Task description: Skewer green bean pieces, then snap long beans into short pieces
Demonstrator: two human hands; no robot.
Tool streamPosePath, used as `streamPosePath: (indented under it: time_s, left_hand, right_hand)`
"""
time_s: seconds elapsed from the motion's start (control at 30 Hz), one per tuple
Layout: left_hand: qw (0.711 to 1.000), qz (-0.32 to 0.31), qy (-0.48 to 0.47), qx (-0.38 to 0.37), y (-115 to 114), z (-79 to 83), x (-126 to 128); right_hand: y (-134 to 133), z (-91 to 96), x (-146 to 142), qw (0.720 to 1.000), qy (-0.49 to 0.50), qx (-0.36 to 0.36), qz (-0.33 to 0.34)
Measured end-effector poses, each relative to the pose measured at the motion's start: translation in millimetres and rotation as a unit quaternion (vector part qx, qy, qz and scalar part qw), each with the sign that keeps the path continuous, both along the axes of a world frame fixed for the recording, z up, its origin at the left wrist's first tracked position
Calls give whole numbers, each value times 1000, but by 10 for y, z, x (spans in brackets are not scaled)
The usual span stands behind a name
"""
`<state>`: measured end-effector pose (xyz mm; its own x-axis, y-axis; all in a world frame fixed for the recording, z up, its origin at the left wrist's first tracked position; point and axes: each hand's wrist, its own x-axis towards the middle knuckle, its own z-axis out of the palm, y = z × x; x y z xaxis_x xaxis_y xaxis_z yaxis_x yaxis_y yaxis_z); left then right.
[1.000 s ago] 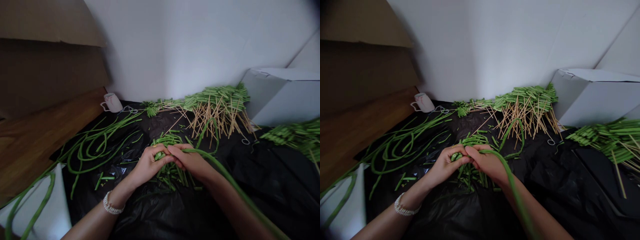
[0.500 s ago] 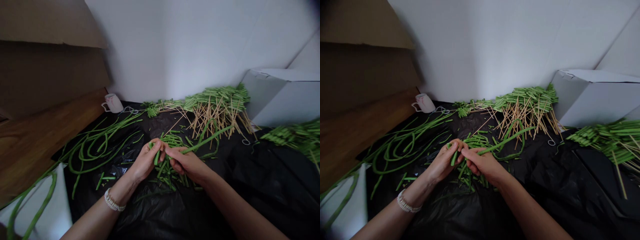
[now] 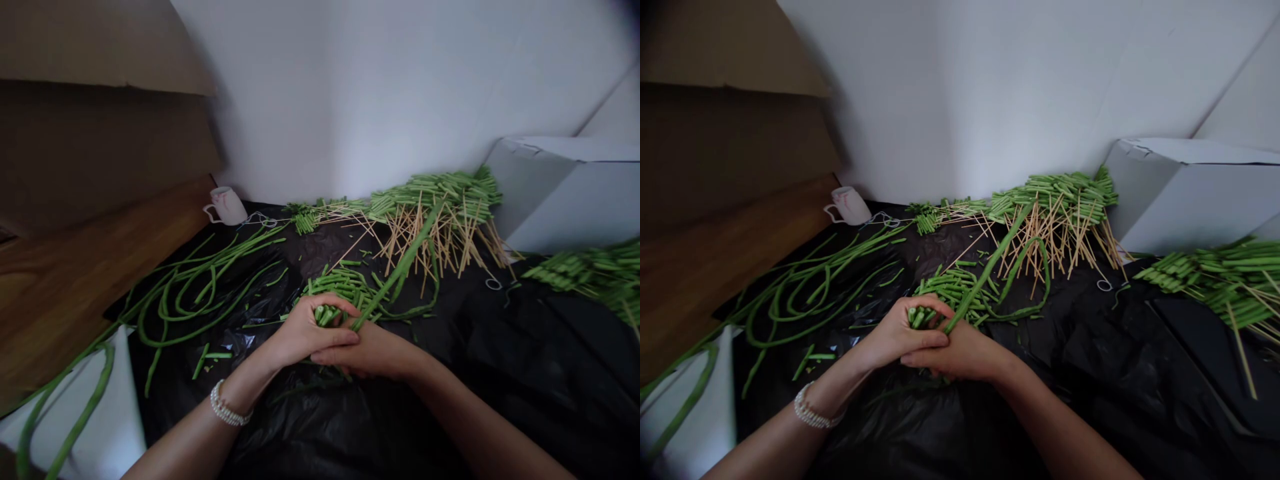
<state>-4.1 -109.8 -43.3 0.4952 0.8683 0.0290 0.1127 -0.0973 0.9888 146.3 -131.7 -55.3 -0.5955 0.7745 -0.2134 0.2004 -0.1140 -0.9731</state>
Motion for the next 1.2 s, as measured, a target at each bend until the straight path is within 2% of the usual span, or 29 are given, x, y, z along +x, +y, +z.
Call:
streamPosePath:
  time_s: [0.1,0.23,0.33,0.43,0.6,0.73,0.83,0.9,1.0,1.1,1.2]
  left_hand:
    - [998,5,-11,55,4,-12,4]
    - [997,57,-51,-25,35,-52,-35]
    - [994,84,-63,-37,46,-53,-47]
    - [997,65,-41,-12,34,-12,-26]
    - [999,49,8,16,24,13,-1]
    - [999,40,24,16,40,-10,-8]
    - [999,16,36,29,40,-4,-8]
    - [998,5,46,39,35,2,-11]
    - [996,15,57,70,30,-3,-24]
    - [994,27,33,105,25,-21,-32]
    - [990,51,-3,132,6,-31,-21]
  right_hand:
    - [5,10,10,1000,12,18,-6]
    - [73,31,94,999,5,38,-16]
    - [141,32,170,995,-22,58,-79]
    - [187,20,198,978,-32,134,-155]
    - [184,34,151,947,-76,254,-179]
    - [154,62,123,916,-152,304,-212]
    - [151,60,128,905,-169,318,-228]
    - [161,49,137,910,-148,309,-234]
    - [180,31,143,940,-68,252,-221]
    - [181,17,125,972,43,121,-196]
    - [162,8,85,967,167,11,-194]
